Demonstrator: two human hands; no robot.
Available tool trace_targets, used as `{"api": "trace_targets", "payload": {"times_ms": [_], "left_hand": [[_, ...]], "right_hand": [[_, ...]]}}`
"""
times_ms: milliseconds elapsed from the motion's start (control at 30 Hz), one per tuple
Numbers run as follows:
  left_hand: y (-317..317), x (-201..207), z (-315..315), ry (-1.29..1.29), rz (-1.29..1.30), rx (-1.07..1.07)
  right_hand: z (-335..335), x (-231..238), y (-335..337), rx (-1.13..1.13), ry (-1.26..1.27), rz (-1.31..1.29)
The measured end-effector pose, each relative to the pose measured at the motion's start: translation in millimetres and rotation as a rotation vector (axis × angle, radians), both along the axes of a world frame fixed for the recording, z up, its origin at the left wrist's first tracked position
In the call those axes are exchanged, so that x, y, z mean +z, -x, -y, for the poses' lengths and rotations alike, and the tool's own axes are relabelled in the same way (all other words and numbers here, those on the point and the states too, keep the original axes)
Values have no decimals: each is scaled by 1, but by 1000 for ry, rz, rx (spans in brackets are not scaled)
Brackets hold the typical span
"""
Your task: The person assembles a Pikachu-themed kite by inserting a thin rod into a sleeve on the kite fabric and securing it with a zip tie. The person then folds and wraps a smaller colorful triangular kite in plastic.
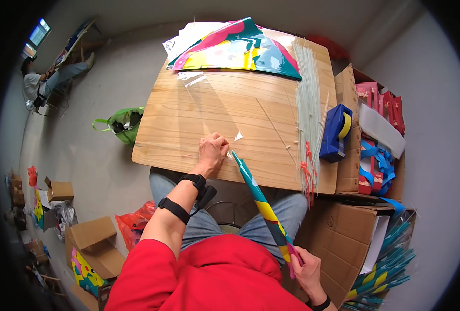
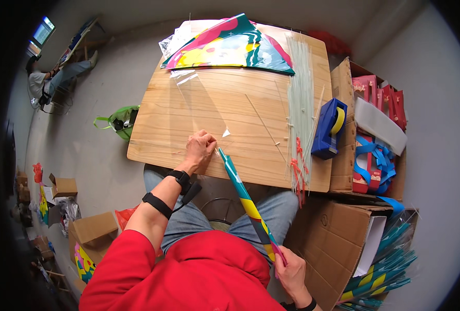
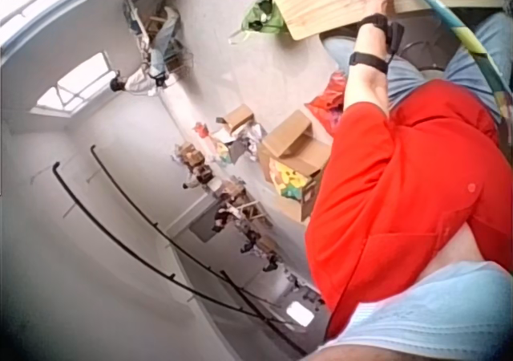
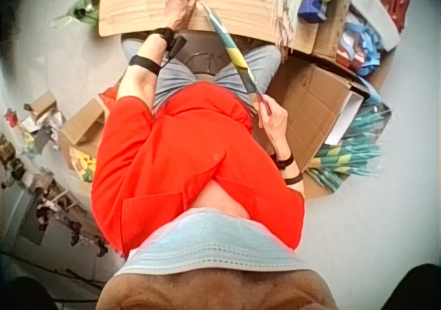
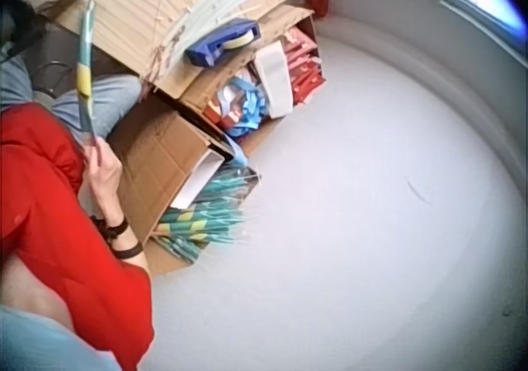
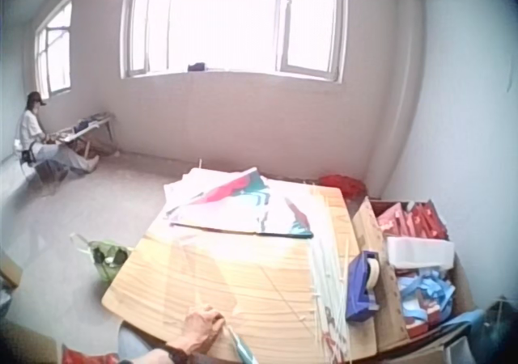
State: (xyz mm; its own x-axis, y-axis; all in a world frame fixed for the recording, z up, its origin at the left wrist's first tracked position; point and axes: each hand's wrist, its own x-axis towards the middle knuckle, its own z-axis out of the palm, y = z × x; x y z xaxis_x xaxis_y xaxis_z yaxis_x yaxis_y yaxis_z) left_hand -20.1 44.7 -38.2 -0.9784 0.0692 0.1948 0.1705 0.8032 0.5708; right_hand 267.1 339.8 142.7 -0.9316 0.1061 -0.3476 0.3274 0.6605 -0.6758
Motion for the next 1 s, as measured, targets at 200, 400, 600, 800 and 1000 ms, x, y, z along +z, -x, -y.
{"api": "trace_targets", "payload": {"times_ms": [200, 400, 600, 800, 1000], "left_hand": [[-3, 0, 2, 77, -129, -18], [-5, 2, 1, 104, -191, -29], [-9, 9, 0, 143, -275, -48], [-12, 24, -4, 194, -307, -33], [-15, 33, -4, 180, -319, -6]], "right_hand": [[-11, -22, 9, -246, 625, 348], [-19, -24, 15, -460, 1008, 537], [-23, -37, 17, -442, 1049, 532], [-19, -48, 32, -282, 867, 486], [-6, -83, 61, -161, 817, 422]]}}
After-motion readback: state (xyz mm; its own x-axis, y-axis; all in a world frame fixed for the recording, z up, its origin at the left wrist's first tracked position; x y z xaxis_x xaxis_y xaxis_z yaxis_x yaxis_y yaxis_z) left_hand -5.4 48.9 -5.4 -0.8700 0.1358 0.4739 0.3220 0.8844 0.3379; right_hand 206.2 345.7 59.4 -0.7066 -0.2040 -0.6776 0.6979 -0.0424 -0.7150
